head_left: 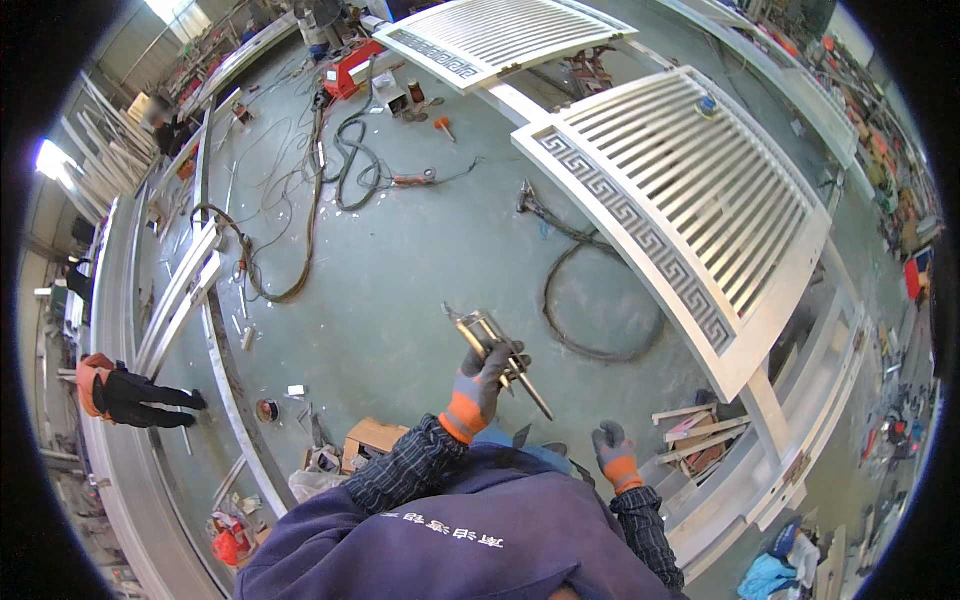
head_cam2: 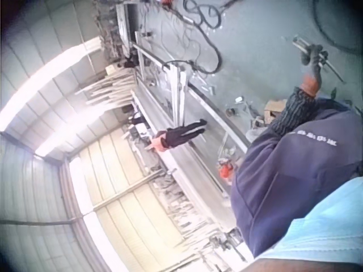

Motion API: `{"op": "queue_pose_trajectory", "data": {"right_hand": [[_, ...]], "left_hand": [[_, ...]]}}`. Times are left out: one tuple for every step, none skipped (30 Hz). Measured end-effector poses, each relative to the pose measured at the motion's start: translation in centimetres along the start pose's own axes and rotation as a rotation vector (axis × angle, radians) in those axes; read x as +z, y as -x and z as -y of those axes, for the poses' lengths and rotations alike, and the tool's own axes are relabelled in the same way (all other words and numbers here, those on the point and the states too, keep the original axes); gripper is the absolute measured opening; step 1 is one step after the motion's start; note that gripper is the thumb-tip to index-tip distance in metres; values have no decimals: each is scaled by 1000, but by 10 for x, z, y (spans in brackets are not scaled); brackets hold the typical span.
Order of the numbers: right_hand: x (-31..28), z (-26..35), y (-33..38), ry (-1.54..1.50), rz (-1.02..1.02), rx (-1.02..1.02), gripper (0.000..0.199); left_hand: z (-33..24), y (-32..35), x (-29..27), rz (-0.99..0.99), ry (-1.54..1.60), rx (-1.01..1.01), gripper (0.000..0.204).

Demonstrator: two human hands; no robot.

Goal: The person uses a handheld orbital sander to smooth the surface of large white metal panels with vertical slats and a Greek key border. The person moves the sander across the panels, then walks to retrieve a metal strip and fasteners before returning to the panels.

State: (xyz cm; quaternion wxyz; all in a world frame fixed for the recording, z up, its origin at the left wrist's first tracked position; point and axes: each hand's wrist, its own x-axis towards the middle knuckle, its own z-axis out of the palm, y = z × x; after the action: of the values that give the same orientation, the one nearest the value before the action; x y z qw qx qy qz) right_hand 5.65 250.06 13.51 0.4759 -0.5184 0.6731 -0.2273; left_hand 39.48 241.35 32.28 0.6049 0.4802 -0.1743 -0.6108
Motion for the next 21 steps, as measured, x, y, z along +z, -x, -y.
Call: {"op": "queue_pose_trajectory", "data": {"right_hand": [[3,-39,-7,-4,-19,69,45],[5,-76,-14,-8,-37,135,47],[3,-92,-10,23,-38,291,47],[-2,-106,-4,54,-39,448,48],[7,-94,6,-83,-67,631,47],[10,-81,20,-218,-103,818,46],[11,-76,37,-77,-47,781,46],[12,-86,52,163,37,665,46],[13,-98,65,416,99,542,47],[12,-133,72,763,165,336,47],[19,-151,66,1103,234,122,48],[41,-148,46,1062,319,141,47],[58,-139,27,1025,405,167,47],[70,-128,6,989,488,191,47],[81,-116,-12,952,570,222,47],[103,-89,-50,811,540,310,44],[123,-59,-90,608,459,430,42],[150,-6,-138,417,395,514,39],[173,46,-174,226,326,573,38],[192,87,-211,85,271,588,36],[213,124,-248,13,248,579,36]], "left_hand": [[-11,-7,-15,-26,41,16,32],[-20,-14,-32,-52,85,33,32],[-27,-26,-57,-73,141,51,33],[-38,-37,-80,-104,208,47,37],[-53,-46,-104,-164,287,47,37],[-68,-55,-126,-221,368,42,37],[-84,-64,-140,-269,421,28,37],[-96,-76,-159,-262,418,36,38],[-109,-82,-173,-280,428,68,33],[-126,-93,-181,-273,451,91,30],[-140,-102,-190,-281,428,106,31],[-154,-109,-206,-309,424,134,31],[-162,-115,-225,-323,423,168,30],[-170,-124,-243,-336,426,202,30],[-181,-129,-255,-370,459,185,28],[-192,-132,-265,-390,439,217,30],[-201,-138,-272,-444,447,223,30],[-210,-136,-292,-539,464,253,30],[-217,-142,-302,-560,454,271,30],[-224,-150,-311,-575,448,287,31],[-235,-157,-316,-667,454,270,30]]}}
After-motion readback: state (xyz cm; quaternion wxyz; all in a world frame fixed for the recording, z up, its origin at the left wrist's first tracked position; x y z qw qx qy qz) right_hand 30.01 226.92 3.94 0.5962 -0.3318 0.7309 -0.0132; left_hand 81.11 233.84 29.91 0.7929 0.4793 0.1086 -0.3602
